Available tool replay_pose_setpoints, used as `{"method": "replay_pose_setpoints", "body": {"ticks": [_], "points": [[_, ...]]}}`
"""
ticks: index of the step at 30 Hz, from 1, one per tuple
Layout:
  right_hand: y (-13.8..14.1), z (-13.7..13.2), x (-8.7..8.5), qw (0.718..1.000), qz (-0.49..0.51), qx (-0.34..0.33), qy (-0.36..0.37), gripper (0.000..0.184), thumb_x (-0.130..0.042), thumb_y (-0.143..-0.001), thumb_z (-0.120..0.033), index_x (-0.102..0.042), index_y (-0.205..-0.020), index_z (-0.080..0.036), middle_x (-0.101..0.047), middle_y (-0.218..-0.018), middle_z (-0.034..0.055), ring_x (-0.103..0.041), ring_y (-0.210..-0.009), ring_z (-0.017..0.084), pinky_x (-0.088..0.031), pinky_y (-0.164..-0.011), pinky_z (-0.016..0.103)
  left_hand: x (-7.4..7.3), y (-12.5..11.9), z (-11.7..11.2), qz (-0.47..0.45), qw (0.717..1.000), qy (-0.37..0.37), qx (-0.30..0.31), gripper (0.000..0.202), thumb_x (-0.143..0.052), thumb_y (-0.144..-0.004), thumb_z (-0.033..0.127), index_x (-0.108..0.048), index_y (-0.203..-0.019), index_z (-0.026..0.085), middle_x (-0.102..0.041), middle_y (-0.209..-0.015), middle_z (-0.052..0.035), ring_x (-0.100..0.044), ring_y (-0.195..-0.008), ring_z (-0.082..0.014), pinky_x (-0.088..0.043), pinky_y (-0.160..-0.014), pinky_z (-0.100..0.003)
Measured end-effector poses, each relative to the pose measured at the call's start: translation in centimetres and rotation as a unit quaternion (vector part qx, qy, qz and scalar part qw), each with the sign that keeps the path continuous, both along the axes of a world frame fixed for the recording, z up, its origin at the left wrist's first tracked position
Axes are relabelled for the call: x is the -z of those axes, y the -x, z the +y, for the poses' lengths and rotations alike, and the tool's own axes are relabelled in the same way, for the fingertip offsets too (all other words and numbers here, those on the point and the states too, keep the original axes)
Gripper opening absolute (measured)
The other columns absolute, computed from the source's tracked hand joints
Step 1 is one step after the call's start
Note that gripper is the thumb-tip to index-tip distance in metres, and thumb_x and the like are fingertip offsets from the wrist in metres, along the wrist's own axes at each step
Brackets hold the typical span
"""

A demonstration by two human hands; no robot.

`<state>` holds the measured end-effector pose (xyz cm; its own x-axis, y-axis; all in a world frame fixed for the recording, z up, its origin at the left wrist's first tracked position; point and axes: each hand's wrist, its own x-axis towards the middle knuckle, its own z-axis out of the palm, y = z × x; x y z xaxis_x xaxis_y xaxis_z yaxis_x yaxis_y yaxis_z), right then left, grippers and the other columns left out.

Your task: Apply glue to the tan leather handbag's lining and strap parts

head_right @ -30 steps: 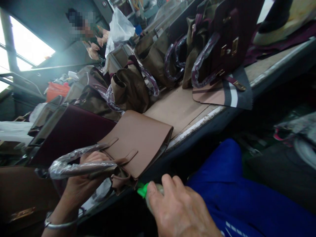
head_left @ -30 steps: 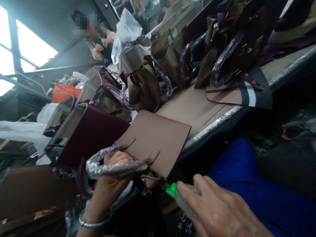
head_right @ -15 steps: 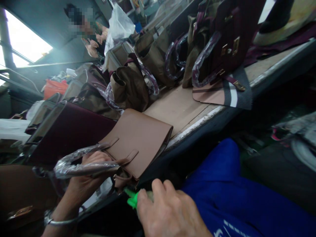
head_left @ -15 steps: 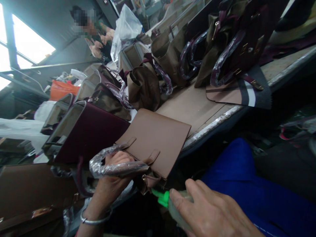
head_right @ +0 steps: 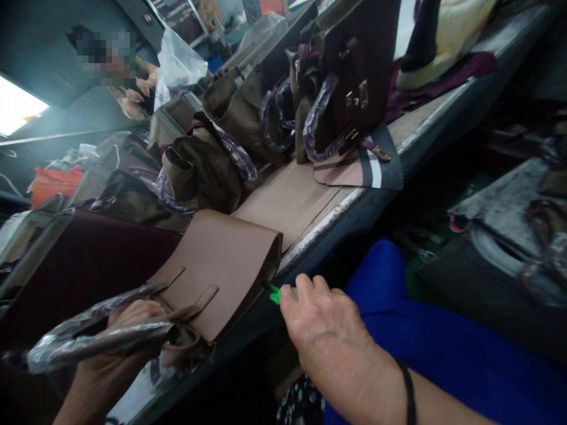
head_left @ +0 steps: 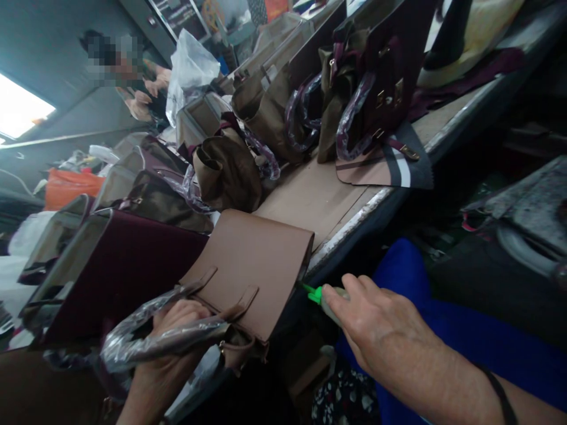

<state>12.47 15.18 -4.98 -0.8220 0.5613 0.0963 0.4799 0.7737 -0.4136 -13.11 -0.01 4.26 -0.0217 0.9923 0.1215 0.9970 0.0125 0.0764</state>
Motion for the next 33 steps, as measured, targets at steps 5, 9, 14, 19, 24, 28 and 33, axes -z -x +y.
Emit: {"method": "replay_pose_setpoints", "body": {"ticks": [5,9,14,19,24,28,33], "points": [[-0.6,-2.3,-0.4,0.993,0.092,-0.042,0.062,0.047,-0.056,-0.061,-0.005,-0.062,-0.105,-0.021,-0.059,-0.092,0.0063,-0.059,-0.078,0.021,-0.053,-0.059,0.03,-0.1,-0.6,0.6,-0.013,1.0,0.014,0.001,0.021,-0.051,-0.089,0.033,-0.06,-0.075,0.02,-0.06,-0.072,0.0016,-0.056,-0.072,-0.016,-0.037,-0.072,-0.031],[-0.8,-3.8,-0.4,0.986,0.159,-0.031,0.045,0.048,-0.05,-0.057,-0.005,-0.063,-0.099,-0.025,-0.062,-0.096,0.0048,-0.061,-0.079,0.021,-0.052,-0.057,0.027,0.2,-0.9,0.6,-0.029,0.999,0.005,-0.019,0.024,-0.05,-0.09,0.036,-0.06,-0.076,0.019,-0.06,-0.073,0.0005,-0.056,-0.072,-0.0162,-0.037,-0.075,-0.032],[-0.5,-3.0,0.3,0.991,0.13,-0.028,0.016,0.049,-0.05,-0.065,-0.005,-0.059,-0.11,-0.023,-0.059,-0.1,0.0067,-0.06,-0.087,0.024,-0.054,-0.064,0.033,0.2,-0.9,0.6,-0.036,0.998,0.03,-0.041,0.03,-0.049,-0.09,0.04,-0.061,-0.074,0.018,-0.059,-0.072,-0.0006,-0.055,-0.072,-0.0169,-0.036,-0.076,-0.033],[-0.3,-3.1,-0.6,0.983,0.177,-0.044,-0.01,0.05,-0.047,-0.058,-0.005,-0.06,-0.102,-0.023,-0.06,-0.095,0.0053,-0.06,-0.077,0.02,-0.051,-0.055,0.028,0.4,-1.2,0.9,-0.048,0.997,0.04,-0.035,0.031,-0.047,-0.092,0.04,-0.06,-0.076,0.018,-0.056,-0.073,-0.0001,-0.052,-0.075,-0.0158,-0.034,-0.077,-0.031],[-0.5,-3.7,-1.5,0.977,0.202,-0.073,-0.001,0.048,-0.046,-0.057,-0.006,-0.058,-0.099,-0.026,-0.061,-0.095,0.0018,-0.06,-0.075,0.017,-0.047,-0.051,0.023,0.6,-1.3,0.7,-0.06,0.996,0.047,-0.052,0.031,-0.047,-0.092,0.04,-0.062,-0.076,0.018,-0.056,-0.073,0.0,-0.051,-0.073,-0.0154,-0.033,-0.077,-0.031],[-0.5,-3.3,-1.1,0.982,0.179,-0.053,-0.012,0.051,-0.044,-0.063,-0.005,-0.056,-0.108,-0.026,-0.061,-0.1,0.0044,-0.062,-0.084,0.021,-0.053,-0.058,0.028,0.5,-1.4,0.6,-0.084,0.994,0.031,-0.059,0.029,-0.048,-0.091,0.04,-0.062,-0.078,0.019,-0.055,-0.073,-0.0001,-0.05,-0.073,-0.0159,-0.032,-0.078,-0.032],[0.1,-3.9,-1.2,0.982,0.181,-0.05,-0.013,0.048,-0.045,-0.06,-0.005,-0.058,-0.102,-0.024,-0.061,-0.097,0.0051,-0.062,-0.08,0.021,-0.051,-0.054,0.028,1.0,-1.3,0.6,-0.091,0.993,0.022,-0.067,0.025,-0.051,-0.09,0.034,-0.061,-0.073,0.018,-0.055,-0.072,-0.0001,-0.049,-0.075,-0.0174,-0.031,-0.079,-0.034]]}}
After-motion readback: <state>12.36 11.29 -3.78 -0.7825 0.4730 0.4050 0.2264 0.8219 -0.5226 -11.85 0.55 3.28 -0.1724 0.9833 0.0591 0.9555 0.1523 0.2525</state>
